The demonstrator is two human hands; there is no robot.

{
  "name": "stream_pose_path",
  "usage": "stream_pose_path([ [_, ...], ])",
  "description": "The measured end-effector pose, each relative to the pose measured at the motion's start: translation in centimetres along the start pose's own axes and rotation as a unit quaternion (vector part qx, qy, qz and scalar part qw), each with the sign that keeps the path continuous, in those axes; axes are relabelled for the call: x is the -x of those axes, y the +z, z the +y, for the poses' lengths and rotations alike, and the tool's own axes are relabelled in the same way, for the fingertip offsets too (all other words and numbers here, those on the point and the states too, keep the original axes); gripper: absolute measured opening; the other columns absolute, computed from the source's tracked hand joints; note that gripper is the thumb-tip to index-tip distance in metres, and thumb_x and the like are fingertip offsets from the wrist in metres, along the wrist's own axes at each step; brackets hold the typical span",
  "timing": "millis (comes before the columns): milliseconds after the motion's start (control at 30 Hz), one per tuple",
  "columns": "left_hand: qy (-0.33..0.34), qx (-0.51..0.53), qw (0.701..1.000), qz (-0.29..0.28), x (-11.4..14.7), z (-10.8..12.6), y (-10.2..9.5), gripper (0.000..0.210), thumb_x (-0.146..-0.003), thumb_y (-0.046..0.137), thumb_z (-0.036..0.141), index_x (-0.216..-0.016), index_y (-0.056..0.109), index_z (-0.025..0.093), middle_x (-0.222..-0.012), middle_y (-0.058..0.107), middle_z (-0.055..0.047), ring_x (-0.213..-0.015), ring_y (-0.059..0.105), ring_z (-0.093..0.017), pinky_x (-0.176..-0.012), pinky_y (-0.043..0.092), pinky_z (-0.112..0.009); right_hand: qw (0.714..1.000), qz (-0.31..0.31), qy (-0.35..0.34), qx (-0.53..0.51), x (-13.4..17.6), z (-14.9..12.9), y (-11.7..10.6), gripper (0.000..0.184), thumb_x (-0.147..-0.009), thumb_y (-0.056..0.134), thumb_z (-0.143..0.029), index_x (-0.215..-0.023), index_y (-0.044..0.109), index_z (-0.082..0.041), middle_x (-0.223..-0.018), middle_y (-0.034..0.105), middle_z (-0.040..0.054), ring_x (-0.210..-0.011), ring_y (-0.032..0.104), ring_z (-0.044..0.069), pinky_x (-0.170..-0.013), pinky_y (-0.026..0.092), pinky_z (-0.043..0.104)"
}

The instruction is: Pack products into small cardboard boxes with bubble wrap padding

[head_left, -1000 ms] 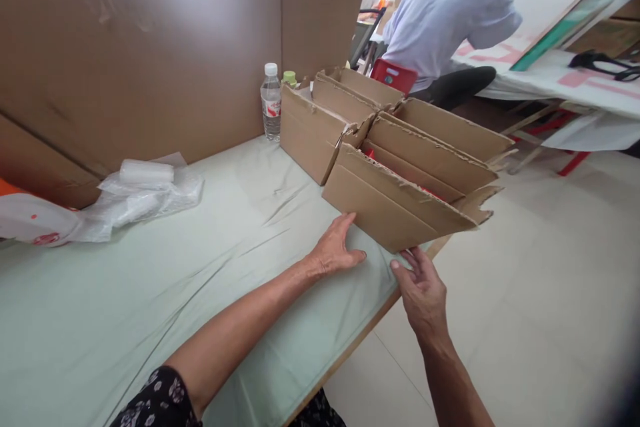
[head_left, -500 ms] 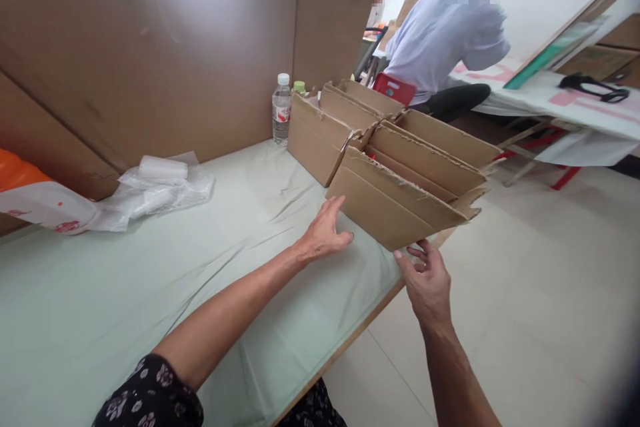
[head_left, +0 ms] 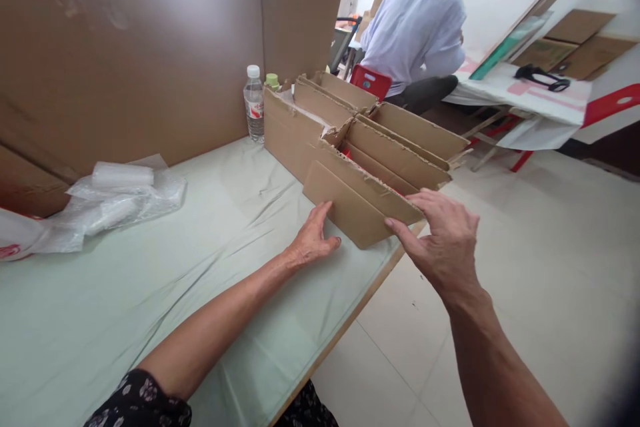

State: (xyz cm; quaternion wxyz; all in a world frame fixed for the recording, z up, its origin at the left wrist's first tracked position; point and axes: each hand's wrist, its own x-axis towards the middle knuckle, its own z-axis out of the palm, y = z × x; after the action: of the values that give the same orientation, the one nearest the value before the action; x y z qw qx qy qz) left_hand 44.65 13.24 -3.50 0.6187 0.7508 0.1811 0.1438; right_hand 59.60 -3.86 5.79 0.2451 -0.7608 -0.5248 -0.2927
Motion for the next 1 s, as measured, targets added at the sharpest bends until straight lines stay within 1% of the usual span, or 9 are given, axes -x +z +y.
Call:
stream_pose_path([
  [100, 0.005, -0.007, 1.0, -0.004, -0.3, 0.3, 0.6, 0.097, -0.07, 0.065, 0.03, -0.159, 0.028, 0.018, -0.168, 0.022, -0.02, -0.149, 0.034, -0.04, -0.115, 0.04, -0.058, 0.999, 0.02, 0.045, -0.011, -0.1, -0.1, 0.2, 0.026, -0.093, 0.066, -0.047, -0.094, 0.065, -0.022, -0.103, 0.073, 0.0078, -0.104, 0.067, 0.028, -0.094, 0.046, 0.044],
  [267, 0.018, -0.057, 0.998, -0.013, -1.9, 0.5, 1.0, 0.099, -0.072, 0.065, 0.03, -0.16, 0.023, 0.014, -0.169, 0.02, -0.022, -0.153, 0.03, -0.039, -0.116, 0.04, -0.057, 0.993, -0.001, 0.096, -0.068, -0.7, -0.6, 0.2, 0.025, -0.093, 0.063, -0.05, -0.089, 0.063, -0.025, -0.108, 0.071, 0.0072, -0.11, 0.064, 0.028, -0.102, 0.046, 0.049],
  [367, 0.014, -0.079, 0.997, -0.014, -2.1, 0.4, 0.8, 0.096, -0.074, 0.064, 0.029, -0.159, 0.024, 0.011, -0.167, 0.023, -0.024, -0.152, 0.032, -0.039, -0.118, 0.037, -0.058, 0.993, 0.003, 0.09, -0.076, -1.1, -0.1, 0.7, 0.022, -0.094, 0.063, -0.046, -0.095, 0.065, -0.024, -0.118, 0.07, 0.0086, -0.117, 0.062, 0.03, -0.106, 0.045, 0.055],
  [433, 0.014, -0.095, 0.995, -0.016, -0.5, 0.1, 0.6, 0.089, -0.072, 0.064, 0.025, -0.155, 0.034, 0.007, -0.162, 0.034, -0.026, -0.149, 0.037, -0.04, -0.121, 0.033, -0.059, 0.991, 0.034, 0.082, -0.101, -0.5, 0.2, 1.0, 0.029, -0.092, 0.067, -0.043, -0.113, 0.066, -0.022, -0.132, 0.064, 0.0129, -0.127, 0.058, 0.033, -0.106, 0.048, 0.056],
  [533, 0.036, -0.151, 0.987, -0.032, 5.3, -1.0, 0.0, 0.07, -0.068, 0.065, 0.015, -0.137, 0.058, 0.009, -0.152, 0.051, -0.022, -0.149, 0.037, -0.04, -0.126, 0.026, -0.057, 0.976, 0.13, 0.06, -0.167, 2.5, -0.9, 1.2, 0.066, -0.087, 0.075, -0.037, -0.147, 0.05, -0.023, -0.153, 0.047, 0.0179, -0.141, 0.046, 0.04, -0.098, 0.055, 0.055],
  [600, 0.072, -0.223, 0.971, -0.046, 10.8, -1.8, -0.3, 0.056, -0.075, 0.062, 0.016, -0.131, 0.063, 0.013, -0.154, 0.051, -0.018, -0.153, 0.03, -0.037, -0.126, 0.026, -0.055, 0.969, 0.16, 0.066, -0.174, 5.2, -2.7, 1.3, 0.069, -0.087, 0.073, -0.03, -0.151, 0.048, -0.025, -0.154, 0.048, 0.0168, -0.14, 0.048, 0.042, -0.097, 0.055, 0.058],
  [700, 0.068, -0.259, 0.963, -0.035, 19.1, -2.2, -0.6, 0.05, -0.083, 0.058, 0.019, -0.133, 0.064, 0.016, -0.157, 0.05, -0.013, -0.157, 0.025, -0.031, -0.126, 0.03, -0.051, 0.982, 0.037, 0.06, -0.174, 8.5, -5.9, 2.7, 0.047, -0.093, 0.065, -0.026, -0.14, 0.06, -0.025, -0.143, 0.06, 0.0141, -0.129, 0.059, 0.038, -0.107, 0.048, 0.061],
  [833, 0.044, -0.153, 0.987, -0.008, 26.7, -1.7, -1.4, 0.046, -0.082, 0.063, 0.022, -0.127, 0.069, 0.018, -0.141, 0.065, -0.012, -0.15, 0.04, -0.028, -0.127, 0.029, -0.046, 0.956, -0.146, -0.057, -0.249, 9.6, -10.8, 7.7, 0.043, -0.097, 0.057, -0.039, -0.137, 0.058, -0.022, -0.142, 0.061, 0.0161, -0.129, 0.059, 0.036, -0.105, 0.049, 0.057],
  [1000, 0.015, -0.011, 1.0, 0.016, 32.7, -0.4, -4.2, 0.046, -0.088, 0.065, 0.037, -0.131, 0.067, 0.02, -0.127, 0.073, -0.011, -0.124, 0.066, -0.025, -0.108, 0.051, -0.037, 0.912, -0.209, -0.227, -0.269, 10.3, -21.0, 12.9, 0.048, -0.099, 0.048, -0.04, -0.141, 0.056, -0.017, -0.148, 0.056, 0.0199, -0.136, 0.053, 0.041, -0.102, 0.047, 0.061],
])
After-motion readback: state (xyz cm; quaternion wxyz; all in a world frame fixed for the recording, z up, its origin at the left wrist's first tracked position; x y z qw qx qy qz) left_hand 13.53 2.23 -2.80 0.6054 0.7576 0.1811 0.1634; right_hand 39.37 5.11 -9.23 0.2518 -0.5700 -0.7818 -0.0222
